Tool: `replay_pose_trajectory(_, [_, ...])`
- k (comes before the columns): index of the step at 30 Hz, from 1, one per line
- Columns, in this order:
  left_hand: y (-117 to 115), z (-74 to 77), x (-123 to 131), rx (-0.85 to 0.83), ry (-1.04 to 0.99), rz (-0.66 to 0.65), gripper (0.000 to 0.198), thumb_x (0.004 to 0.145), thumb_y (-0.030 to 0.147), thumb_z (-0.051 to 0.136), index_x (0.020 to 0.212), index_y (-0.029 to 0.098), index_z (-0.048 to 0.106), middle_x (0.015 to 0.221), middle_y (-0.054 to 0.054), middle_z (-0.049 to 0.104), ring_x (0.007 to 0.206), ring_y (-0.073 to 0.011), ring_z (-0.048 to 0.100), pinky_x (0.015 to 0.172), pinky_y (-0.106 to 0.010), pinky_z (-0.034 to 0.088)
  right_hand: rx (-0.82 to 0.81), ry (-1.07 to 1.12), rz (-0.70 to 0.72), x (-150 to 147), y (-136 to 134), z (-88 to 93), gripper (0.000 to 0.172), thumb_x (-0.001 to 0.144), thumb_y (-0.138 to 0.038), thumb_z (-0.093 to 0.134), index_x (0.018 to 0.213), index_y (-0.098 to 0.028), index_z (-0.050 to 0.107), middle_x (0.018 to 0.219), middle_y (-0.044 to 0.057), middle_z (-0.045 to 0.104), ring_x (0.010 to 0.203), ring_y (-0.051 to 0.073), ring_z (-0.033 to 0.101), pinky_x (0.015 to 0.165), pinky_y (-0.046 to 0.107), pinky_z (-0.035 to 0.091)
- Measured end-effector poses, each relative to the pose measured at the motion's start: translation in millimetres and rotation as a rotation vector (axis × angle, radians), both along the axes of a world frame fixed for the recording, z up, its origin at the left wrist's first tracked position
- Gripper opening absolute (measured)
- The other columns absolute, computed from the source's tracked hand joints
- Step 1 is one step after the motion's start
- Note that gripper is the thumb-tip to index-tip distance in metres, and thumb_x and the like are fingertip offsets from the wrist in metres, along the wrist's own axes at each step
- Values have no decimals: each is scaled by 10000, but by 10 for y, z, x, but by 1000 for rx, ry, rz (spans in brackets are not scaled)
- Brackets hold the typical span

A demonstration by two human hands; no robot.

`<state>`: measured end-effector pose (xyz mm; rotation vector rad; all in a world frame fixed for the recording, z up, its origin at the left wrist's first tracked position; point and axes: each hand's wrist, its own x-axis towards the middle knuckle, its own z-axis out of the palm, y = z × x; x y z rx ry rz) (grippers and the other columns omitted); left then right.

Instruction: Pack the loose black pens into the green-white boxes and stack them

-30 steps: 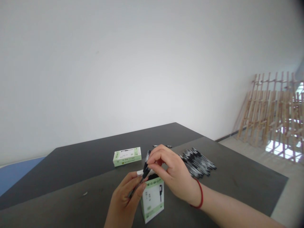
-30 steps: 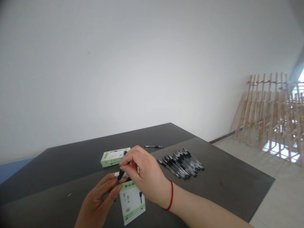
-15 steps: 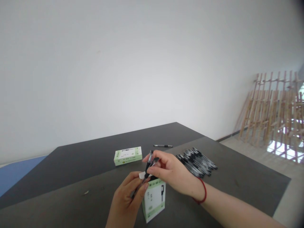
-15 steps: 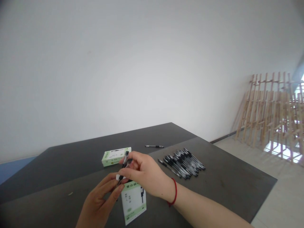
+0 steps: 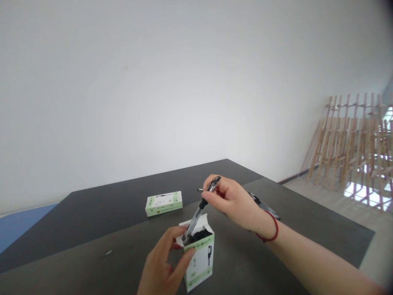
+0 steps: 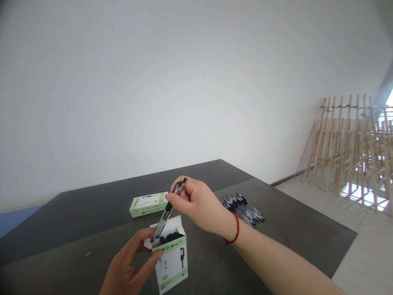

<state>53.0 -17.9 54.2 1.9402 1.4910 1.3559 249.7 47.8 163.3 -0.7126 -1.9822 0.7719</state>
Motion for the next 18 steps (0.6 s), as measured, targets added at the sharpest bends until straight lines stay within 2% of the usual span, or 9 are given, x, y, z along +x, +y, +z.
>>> replay_pose_trajectory(3, [-12,-13,2,104,32,-7,214,821,252,616,1029,289,648,989,18,734,819,-161,690,733,-223,537,36,-56,31,17,-20,75,173,904,-318,578,821,-177,525,592,-74,365,522,73,316,485,197,269])
replay_pose_trajectory(8, [11,-39,-39,222,146,-92,285,845,197,603,1109,301,582,1019,32,724,859,-138,706,739,-189,545,108,-239,184,6,-51,134,163,874,-312,624,850,-175,538,559,-90,390,492,59,360,473,176,287])
replay_pose_trajectory(11, [18,-43,-52,251,177,-80,289,856,191,595,1122,299,561,1023,30,717,866,-136,707,737,-187,551,147,-246,259,25,-22,144,136,868,-283,623,860,-171,547,582,-89,401,502,52,374,488,162,309])
replay_pose_trajectory(15, [15,-51,-56,247,199,-65,279,859,193,594,1117,293,559,1014,27,714,839,-135,705,726,-193,556,141,-254,329,44,43,142,59,860,-204,589,892,-161,565,662,-56,494,549,57,433,516,155,351])
replay_pose_trajectory(18, [13,-65,-49,254,197,-77,295,857,193,597,1128,300,550,1021,28,710,838,-129,703,729,-188,556,105,-321,387,13,83,128,100,870,-220,581,945,-155,573,673,-47,521,535,57,445,500,157,357])
